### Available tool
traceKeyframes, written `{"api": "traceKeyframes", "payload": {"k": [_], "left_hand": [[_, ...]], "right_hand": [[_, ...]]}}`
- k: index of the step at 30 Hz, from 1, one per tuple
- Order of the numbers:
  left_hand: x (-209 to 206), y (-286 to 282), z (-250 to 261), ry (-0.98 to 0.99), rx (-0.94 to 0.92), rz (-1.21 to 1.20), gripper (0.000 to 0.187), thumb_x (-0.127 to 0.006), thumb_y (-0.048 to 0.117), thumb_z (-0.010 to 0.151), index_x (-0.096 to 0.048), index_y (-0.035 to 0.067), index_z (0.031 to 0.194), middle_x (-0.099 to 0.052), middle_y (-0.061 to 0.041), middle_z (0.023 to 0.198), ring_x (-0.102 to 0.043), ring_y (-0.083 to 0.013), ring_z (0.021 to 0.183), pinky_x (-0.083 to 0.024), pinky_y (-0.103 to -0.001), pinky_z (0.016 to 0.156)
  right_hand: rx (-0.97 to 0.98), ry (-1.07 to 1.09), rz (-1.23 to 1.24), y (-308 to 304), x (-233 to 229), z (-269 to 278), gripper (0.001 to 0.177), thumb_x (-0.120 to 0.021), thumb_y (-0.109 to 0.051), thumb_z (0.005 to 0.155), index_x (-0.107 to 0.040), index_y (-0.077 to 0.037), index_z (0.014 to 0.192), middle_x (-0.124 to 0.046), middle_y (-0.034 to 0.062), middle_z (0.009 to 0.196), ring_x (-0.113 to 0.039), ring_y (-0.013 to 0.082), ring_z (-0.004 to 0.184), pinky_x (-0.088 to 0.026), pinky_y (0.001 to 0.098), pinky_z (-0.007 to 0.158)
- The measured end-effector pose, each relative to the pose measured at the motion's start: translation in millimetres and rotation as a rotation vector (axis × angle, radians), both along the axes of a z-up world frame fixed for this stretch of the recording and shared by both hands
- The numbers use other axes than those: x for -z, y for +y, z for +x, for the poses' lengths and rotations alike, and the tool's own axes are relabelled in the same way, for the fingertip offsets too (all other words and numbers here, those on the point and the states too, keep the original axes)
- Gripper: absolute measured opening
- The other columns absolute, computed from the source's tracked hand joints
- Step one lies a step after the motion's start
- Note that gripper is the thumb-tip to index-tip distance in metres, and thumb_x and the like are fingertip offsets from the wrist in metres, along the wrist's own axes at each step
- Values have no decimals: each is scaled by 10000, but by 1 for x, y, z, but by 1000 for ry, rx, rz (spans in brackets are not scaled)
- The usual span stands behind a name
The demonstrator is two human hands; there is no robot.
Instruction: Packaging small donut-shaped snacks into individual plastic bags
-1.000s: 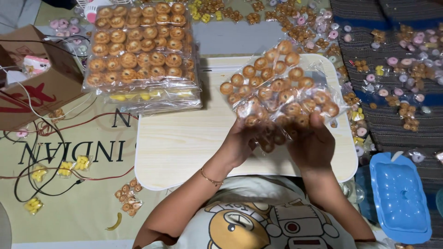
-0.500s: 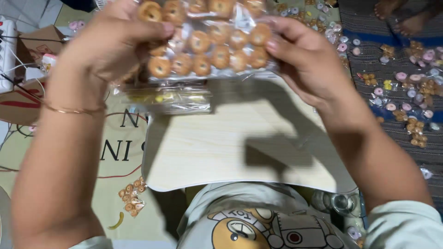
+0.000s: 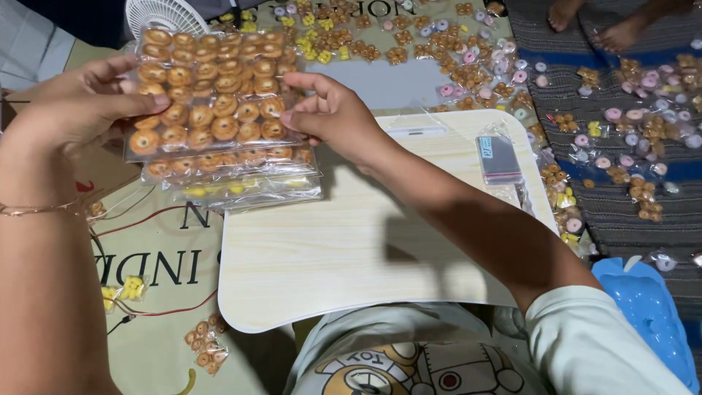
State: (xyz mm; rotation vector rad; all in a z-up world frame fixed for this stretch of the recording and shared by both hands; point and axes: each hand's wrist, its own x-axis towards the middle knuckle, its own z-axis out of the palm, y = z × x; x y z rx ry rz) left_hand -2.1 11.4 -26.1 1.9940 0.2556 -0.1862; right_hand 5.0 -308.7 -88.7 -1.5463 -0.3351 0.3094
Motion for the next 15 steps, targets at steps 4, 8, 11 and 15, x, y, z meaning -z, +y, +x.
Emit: {"api": "traceKeyframes", "payload": {"k": [4,8,11,15], "left_hand": [[4,0,-1,11,78,34,695,-716,118,899,-510,241,1551,-612,77,963,-652,-96,972,-569,-314,810],[5,3,-24,-159,54,273,622,-672,248,1053,-451,25,1590,-554,-112,1154,-605,-235,908,-544,-406,728],[20,-26,-83,-386,-172,192,295,-559,333,1165,-501,105,1342,-553,-47,1137,-569,-155,880,-517,-304,771],[128,-77,-188,-1126,-432,194,150,-537,-141,1196,-546,-118,1343,-514,-295,1260,-545,-354,1120,-523,-406,938]], "right_hand": [[4,10,26,-6,-3,-9,613,-759,-163,906,-536,-123,1475,-725,9,893,-636,78,754,-474,240,619],[0,-21,-34,-40,-14,-37,535,-647,-271,965,-529,-153,1473,-631,-13,877,-559,74,727,-427,230,598],[-5,-51,-54,-100,21,-47,496,-621,-251,992,-539,-111,1461,-612,5,950,-543,93,738,-444,241,618],[261,77,-115,-215,102,-64,479,-642,-226,951,-603,-30,1387,-687,68,982,-590,129,792,-487,261,720]]}}
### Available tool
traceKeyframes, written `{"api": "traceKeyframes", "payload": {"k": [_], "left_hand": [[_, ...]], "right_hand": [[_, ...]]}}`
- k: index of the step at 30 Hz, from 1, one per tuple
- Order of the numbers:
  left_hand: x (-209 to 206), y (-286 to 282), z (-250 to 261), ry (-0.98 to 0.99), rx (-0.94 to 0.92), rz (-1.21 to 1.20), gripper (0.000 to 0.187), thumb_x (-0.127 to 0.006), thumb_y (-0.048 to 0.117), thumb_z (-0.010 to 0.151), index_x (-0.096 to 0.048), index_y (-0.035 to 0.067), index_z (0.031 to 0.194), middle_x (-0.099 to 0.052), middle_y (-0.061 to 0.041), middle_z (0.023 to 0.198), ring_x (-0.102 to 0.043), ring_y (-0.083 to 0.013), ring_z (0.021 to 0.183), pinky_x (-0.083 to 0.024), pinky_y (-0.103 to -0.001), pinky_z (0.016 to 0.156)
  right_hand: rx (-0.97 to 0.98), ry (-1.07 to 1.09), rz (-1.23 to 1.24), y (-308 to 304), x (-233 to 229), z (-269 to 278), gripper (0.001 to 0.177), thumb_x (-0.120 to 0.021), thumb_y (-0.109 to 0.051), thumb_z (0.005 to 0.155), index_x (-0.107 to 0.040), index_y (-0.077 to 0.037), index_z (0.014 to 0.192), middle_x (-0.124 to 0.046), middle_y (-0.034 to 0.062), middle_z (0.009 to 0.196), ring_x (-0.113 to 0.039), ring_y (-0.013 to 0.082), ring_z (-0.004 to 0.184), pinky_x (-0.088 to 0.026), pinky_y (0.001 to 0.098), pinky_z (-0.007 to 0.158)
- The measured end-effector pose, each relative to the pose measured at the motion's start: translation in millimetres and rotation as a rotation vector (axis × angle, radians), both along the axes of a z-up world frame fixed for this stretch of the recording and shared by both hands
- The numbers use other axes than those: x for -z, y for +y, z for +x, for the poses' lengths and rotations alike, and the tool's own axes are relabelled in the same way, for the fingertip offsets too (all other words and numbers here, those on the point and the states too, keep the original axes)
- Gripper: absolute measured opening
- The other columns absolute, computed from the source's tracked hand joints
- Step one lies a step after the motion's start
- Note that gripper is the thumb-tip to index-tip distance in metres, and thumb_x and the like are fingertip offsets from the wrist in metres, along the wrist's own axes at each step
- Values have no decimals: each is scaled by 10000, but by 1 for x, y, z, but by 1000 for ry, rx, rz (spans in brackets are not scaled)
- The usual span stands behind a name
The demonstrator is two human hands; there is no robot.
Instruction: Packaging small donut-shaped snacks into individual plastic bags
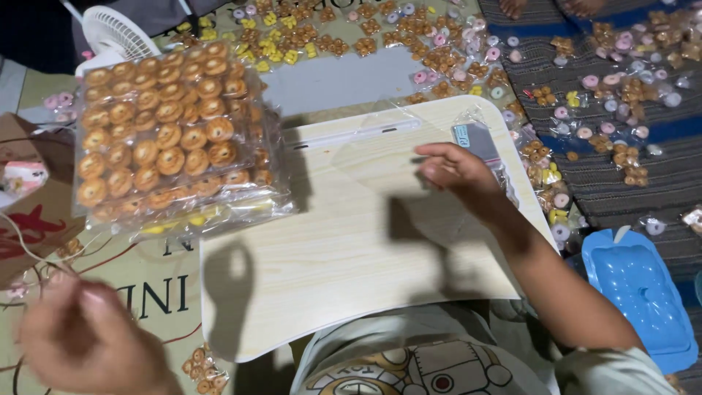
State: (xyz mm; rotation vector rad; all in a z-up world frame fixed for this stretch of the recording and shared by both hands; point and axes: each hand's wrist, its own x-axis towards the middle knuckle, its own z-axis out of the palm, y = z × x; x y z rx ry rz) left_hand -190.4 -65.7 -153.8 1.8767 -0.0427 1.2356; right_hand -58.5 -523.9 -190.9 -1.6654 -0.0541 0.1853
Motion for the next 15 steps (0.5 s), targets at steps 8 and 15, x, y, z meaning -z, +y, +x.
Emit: {"api": "traceKeyframes", "payload": {"k": [8,15], "left_hand": [[76,-166,44,584,863,748,533,-638,312,992,-502,170,1488,-468,-87,1577,-479,-283,1407,-339,-459,1100],[121,-215,113,511,797,981,648,-569,532,991,-447,197,1532,-356,-94,1644,-373,-341,1478,-216,-603,1176]], "right_hand": [[559,-218,-98,-133,116,-56,252,-506,-112,1092,-655,-54,1286,-662,45,1067,-617,132,973,-483,255,879],[605,-98,-333,-186,81,-11,239,-614,-158,1066,-649,-95,1294,-679,56,1194,-616,171,1046,-507,316,885]]}}
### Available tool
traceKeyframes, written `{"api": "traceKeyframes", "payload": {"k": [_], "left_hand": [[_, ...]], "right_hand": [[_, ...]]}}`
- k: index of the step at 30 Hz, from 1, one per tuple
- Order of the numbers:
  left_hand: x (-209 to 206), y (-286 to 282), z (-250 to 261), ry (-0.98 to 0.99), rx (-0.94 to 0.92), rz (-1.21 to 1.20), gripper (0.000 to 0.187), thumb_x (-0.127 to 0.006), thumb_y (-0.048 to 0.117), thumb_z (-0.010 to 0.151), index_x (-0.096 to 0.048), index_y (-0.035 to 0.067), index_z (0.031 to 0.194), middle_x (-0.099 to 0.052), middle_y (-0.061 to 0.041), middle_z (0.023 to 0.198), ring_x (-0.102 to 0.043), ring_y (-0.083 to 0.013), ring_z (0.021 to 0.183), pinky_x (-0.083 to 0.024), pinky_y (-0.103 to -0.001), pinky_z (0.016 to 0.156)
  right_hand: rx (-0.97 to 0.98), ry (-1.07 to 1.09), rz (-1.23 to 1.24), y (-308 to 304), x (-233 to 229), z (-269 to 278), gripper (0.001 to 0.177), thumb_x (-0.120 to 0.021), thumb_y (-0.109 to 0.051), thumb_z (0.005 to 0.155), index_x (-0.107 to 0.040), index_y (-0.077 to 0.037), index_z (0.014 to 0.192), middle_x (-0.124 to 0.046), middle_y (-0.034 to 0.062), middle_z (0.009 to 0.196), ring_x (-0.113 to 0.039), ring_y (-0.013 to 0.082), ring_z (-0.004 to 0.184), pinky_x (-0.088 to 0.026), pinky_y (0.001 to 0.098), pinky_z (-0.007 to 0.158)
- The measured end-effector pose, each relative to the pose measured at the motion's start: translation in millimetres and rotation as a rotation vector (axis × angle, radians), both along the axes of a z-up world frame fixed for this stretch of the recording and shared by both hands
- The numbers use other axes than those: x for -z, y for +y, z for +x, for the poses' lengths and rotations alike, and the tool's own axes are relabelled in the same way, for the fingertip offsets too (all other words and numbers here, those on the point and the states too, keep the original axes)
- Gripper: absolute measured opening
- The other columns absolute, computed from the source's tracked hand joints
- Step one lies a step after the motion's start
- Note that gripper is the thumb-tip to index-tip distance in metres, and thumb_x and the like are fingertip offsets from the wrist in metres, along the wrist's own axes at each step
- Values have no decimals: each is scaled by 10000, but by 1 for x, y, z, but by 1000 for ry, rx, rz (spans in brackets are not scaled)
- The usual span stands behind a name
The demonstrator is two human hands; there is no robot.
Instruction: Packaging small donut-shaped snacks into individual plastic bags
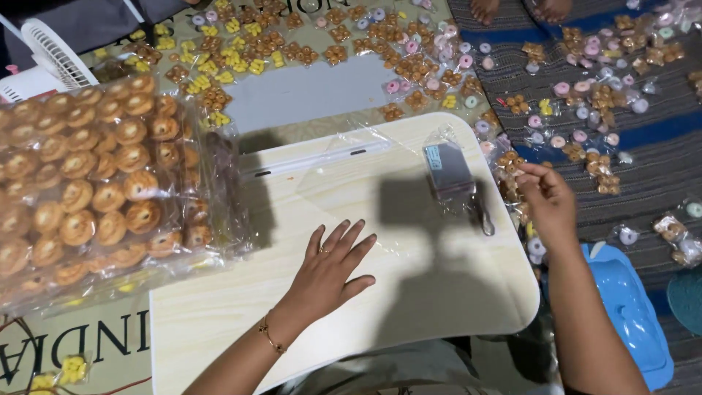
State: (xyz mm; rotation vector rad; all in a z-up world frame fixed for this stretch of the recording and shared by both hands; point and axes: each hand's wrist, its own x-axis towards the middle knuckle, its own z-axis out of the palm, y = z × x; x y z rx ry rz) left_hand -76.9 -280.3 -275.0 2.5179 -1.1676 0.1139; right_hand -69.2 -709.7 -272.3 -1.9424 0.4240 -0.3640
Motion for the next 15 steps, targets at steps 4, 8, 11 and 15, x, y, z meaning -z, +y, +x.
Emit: {"api": "traceKeyframes", "payload": {"k": [4,8,11,15], "left_hand": [[9,-4,6,50,-41,-48,642,-514,566,1011,-459,182,1522,-377,-103,1633,-340,-333,1498,-163,-578,1206],[5,-8,11,72,-53,-88,606,-598,527,982,-519,175,1468,-435,-86,1598,-385,-316,1469,-184,-557,1201],[7,-8,14,77,-72,-77,616,-631,534,959,-526,193,1461,-438,-59,1596,-386,-298,1467,-179,-544,1206],[7,-12,16,75,-88,-50,635,-639,561,947,-535,205,1462,-441,-43,1598,-393,-287,1469,-199,-527,1209]], "right_hand": [[62,95,83,-83,57,67,236,-637,-174,1053,-693,-196,1281,-667,-56,997,-581,49,842,-454,180,749],[202,96,689,-140,105,104,161,-583,-314,1063,-667,-232,1174,-694,-32,938,-627,69,724,-513,210,641],[204,102,1043,-143,117,107,448,-443,-628,1041,-720,-279,1085,-751,-1,1018,-686,166,918,-523,347,847],[83,-3,1782,-149,160,98,831,-349,-779,953,-621,-47,1238,-689,221,1337,-603,407,1304,-299,610,1199]]}}
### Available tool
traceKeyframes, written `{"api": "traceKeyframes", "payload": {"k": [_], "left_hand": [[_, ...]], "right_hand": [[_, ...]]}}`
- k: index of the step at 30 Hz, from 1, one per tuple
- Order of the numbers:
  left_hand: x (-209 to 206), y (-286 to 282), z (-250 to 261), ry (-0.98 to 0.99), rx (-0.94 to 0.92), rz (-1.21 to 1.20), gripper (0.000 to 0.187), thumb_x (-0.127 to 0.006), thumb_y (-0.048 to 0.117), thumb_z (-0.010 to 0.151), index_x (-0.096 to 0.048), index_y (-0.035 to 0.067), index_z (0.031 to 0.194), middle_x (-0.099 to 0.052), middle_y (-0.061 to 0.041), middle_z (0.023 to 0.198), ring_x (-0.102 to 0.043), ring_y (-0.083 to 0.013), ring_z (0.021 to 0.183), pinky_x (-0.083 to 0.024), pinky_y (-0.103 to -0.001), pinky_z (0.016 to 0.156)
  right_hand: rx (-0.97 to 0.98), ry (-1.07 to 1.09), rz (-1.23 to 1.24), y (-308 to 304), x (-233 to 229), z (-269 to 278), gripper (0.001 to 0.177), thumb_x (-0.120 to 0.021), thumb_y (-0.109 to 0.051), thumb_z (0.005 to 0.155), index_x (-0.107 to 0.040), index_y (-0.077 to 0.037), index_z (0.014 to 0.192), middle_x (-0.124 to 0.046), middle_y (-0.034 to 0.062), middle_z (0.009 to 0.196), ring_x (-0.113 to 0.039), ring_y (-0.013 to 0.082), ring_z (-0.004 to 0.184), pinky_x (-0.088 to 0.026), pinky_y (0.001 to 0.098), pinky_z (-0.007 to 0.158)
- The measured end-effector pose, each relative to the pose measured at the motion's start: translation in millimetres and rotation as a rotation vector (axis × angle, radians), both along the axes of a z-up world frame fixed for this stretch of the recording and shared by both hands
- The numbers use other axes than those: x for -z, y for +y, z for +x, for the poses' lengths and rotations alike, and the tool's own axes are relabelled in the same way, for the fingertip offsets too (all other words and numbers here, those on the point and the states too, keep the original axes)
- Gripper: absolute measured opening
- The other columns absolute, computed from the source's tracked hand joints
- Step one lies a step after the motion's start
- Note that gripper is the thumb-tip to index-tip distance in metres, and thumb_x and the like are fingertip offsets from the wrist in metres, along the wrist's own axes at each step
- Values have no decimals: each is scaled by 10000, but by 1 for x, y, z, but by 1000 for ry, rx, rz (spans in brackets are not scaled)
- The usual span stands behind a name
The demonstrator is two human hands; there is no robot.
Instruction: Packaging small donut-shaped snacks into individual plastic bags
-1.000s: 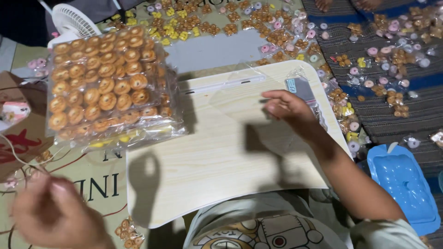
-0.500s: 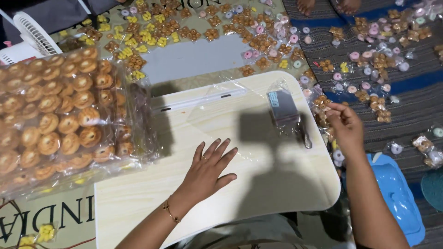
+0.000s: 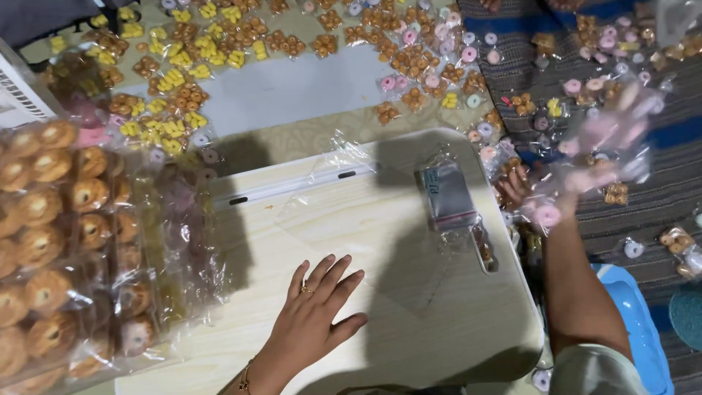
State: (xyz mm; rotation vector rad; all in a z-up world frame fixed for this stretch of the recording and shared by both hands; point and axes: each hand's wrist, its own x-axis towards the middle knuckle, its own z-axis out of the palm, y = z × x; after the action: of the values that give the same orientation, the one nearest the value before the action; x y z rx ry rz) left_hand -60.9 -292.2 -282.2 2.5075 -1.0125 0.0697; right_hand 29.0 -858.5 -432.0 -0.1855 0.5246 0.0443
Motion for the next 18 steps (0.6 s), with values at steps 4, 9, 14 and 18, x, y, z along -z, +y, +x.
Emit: {"api": "traceKeyframes", "payload": {"k": [4,9,14,18], "left_hand": [[1,-2,1,6,10,16,622,-646,551,941,-549,210,1452,-462,-34,1584,-400,-276,1467,-211,-520,1207],[0,-5,4,-14,-11,29,612,-621,578,948,-544,224,1441,-450,-21,1595,-396,-244,1478,-214,-502,1218],[-1,-7,5,1,-11,49,604,-614,581,941,-556,222,1423,-468,-23,1579,-399,-243,1474,-209,-504,1217],[1,-7,5,-5,-16,48,603,-623,580,935,-571,213,1411,-479,-35,1572,-403,-251,1476,-216,-506,1216]], "right_hand": [[103,433,-339,-19,88,-5,601,-371,-652,997,-737,-245,1246,-745,76,1235,-689,263,1107,-580,437,928],[-128,468,-537,-40,126,-20,603,-562,-563,874,-599,-216,1365,-709,75,1238,-722,283,1040,-574,447,925],[-204,818,-1012,-47,90,-2,432,-505,-344,1038,-379,-177,1416,-582,162,1316,-688,312,759,-609,372,595],[104,627,-1795,-68,133,4,169,-756,-163,911,-638,-269,970,-665,-70,962,-614,102,861,-503,255,750]]}}
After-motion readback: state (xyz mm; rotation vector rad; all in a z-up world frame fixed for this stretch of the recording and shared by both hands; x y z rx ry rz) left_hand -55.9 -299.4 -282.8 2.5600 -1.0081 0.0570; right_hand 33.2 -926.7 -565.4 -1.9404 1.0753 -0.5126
